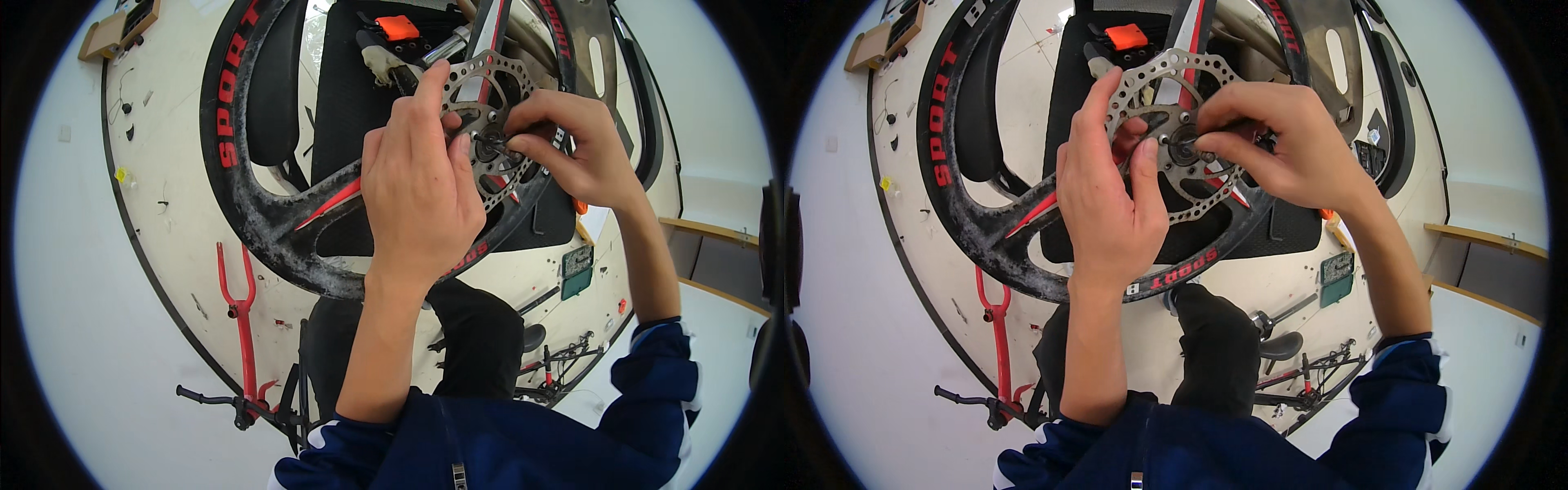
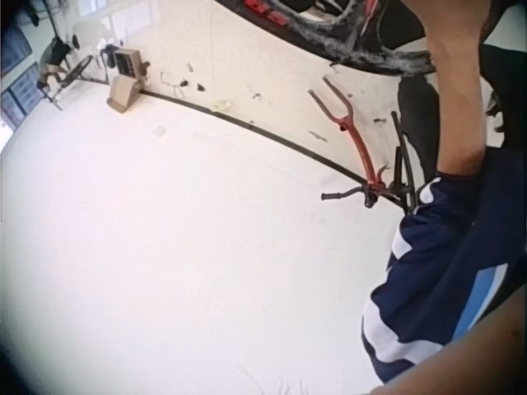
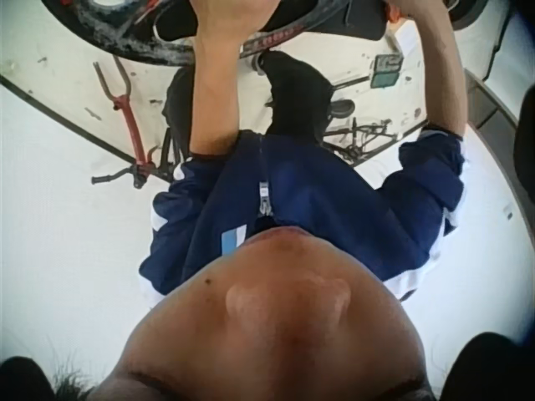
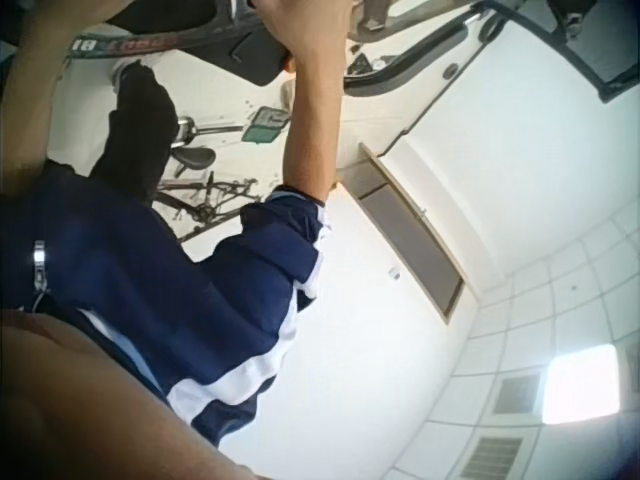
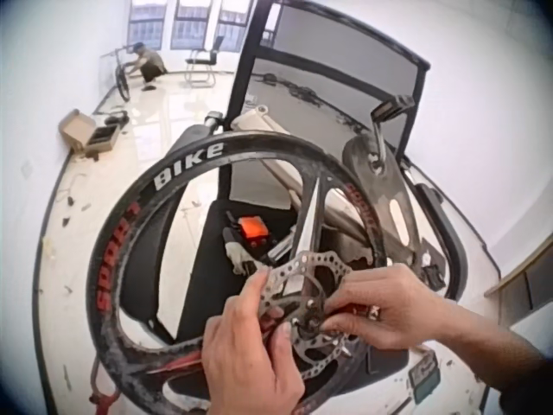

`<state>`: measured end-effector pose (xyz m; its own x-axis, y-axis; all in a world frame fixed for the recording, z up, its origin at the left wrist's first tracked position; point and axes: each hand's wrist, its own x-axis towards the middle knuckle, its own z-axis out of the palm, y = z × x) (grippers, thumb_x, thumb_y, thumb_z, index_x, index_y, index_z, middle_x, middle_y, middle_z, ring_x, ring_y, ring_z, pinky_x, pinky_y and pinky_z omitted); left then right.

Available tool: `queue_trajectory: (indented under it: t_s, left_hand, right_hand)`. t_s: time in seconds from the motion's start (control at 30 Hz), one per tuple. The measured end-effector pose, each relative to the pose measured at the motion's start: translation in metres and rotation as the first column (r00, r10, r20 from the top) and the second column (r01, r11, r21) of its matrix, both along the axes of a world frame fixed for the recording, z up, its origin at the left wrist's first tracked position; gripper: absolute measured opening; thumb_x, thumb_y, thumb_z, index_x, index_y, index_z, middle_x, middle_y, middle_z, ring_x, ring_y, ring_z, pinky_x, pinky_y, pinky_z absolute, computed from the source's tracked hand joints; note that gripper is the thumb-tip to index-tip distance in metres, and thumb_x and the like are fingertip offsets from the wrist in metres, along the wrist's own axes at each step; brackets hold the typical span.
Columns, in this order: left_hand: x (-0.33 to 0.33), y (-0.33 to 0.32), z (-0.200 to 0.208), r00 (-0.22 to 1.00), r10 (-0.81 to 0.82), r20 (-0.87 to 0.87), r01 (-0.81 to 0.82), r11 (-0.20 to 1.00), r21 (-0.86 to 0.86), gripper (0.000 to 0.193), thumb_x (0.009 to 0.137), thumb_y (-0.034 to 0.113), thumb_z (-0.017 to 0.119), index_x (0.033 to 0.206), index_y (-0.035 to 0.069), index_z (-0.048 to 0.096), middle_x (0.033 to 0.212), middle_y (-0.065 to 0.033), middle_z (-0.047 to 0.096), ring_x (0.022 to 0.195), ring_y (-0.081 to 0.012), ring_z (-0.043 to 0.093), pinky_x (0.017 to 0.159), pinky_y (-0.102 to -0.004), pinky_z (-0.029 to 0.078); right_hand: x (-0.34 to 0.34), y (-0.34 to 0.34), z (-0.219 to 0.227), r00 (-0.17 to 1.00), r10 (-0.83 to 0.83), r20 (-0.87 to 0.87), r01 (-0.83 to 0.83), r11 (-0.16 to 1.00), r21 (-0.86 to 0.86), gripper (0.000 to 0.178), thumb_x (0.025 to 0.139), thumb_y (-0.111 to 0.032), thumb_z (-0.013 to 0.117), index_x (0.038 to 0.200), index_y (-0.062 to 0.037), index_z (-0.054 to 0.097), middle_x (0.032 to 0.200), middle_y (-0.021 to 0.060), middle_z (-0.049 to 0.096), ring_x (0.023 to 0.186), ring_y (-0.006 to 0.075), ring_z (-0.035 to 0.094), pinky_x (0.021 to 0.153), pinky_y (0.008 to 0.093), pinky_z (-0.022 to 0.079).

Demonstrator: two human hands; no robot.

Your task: The person assembles a bicycle wheel by attaching a disc brake rotor to the hub using an Allen key. They insert and tighten multiple bolts to secure the rotor in place.

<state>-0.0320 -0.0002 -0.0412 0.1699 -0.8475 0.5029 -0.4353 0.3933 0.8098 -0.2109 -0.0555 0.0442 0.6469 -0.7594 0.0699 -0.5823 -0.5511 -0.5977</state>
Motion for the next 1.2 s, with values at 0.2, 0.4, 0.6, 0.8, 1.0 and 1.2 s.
queue_trajectory:
  t_s: [0.2,0.4,0.6,0.8,1.0,1.2]
  left_hand:
    - [-0.001,-0.001,0.001,0.999,-0.032,-0.023,0.032,0.999,-0.011,0.056,0.083,0.002,0.057,0.137,0.002,0.043,0.089,-0.0060,0.057,0.079,-0.0196,0.060,0.076,-0.0350,0.039]
    - [-0.004,-0.001,0.000,1.000,-0.018,-0.009,0.018,1.000,-0.025,0.056,0.083,0.001,0.057,0.137,0.002,0.043,0.088,-0.0054,0.057,0.080,-0.0198,0.059,0.075,-0.0346,0.038]
    - [0.002,-0.001,0.003,0.999,-0.038,0.001,0.038,0.999,-0.010,0.056,0.083,0.000,0.056,0.137,0.002,0.043,0.089,-0.0058,0.057,0.080,-0.0207,0.059,0.077,-0.0353,0.039]
    - [0.001,-0.001,0.004,0.999,-0.050,-0.009,0.050,0.999,-0.008,0.056,0.083,-0.001,0.057,0.137,0.002,0.043,0.089,-0.0054,0.056,0.079,-0.0202,0.059,0.076,-0.0355,0.039]
    - [0.001,0.000,0.006,0.998,-0.051,-0.040,0.052,0.998,0.022,0.055,0.083,0.001,0.058,0.136,0.004,0.046,0.092,-0.0068,0.065,0.080,-0.0193,0.062,0.081,-0.0346,0.040]
    - [0.001,-0.002,0.003,0.998,-0.044,-0.039,0.044,0.999,0.014,0.056,0.082,0.001,0.057,0.137,0.004,0.045,0.094,-0.0069,0.065,0.084,-0.0198,0.063,0.081,-0.0349,0.040]
  right_hand:
    - [-0.019,0.004,-0.008,0.993,-0.080,0.091,0.075,0.996,0.049,0.005,0.086,0.001,0.066,0.090,0.0032,0.064,0.084,0.0085,0.067,0.078,0.0154,0.063,0.074,0.0268,0.051]
    - [-0.013,0.040,-0.044,0.869,-0.373,0.326,0.326,0.926,0.192,0.008,0.089,0.000,0.066,0.096,0.0040,0.062,0.091,0.0056,0.067,0.082,0.0085,0.060,0.076,0.0235,0.049]
    - [-0.014,0.007,0.001,0.981,-0.145,0.133,0.152,0.988,-0.042,0.010,0.085,0.004,0.066,0.094,0.0012,0.066,0.083,0.0061,0.066,0.075,0.0132,0.063,0.070,0.0249,0.050]
    - [-0.004,-0.038,0.058,0.958,0.205,-0.198,-0.220,0.974,-0.052,0.014,0.076,0.010,0.066,0.086,0.0011,0.066,0.084,0.0106,0.064,0.079,0.0253,0.061,0.072,0.0346,0.048]
    - [0.020,-0.044,0.053,0.855,0.423,-0.300,-0.446,0.895,-0.010,0.013,0.072,0.008,0.070,0.081,0.0006,0.065,0.080,0.0117,0.063,0.078,0.0298,0.060,0.069,0.0382,0.049]
    - [0.023,-0.048,0.058,0.842,0.434,-0.320,-0.463,0.886,-0.014,0.015,0.070,0.010,0.069,0.081,0.0007,0.065,0.079,0.0118,0.062,0.079,0.0301,0.059,0.068,0.0387,0.048]
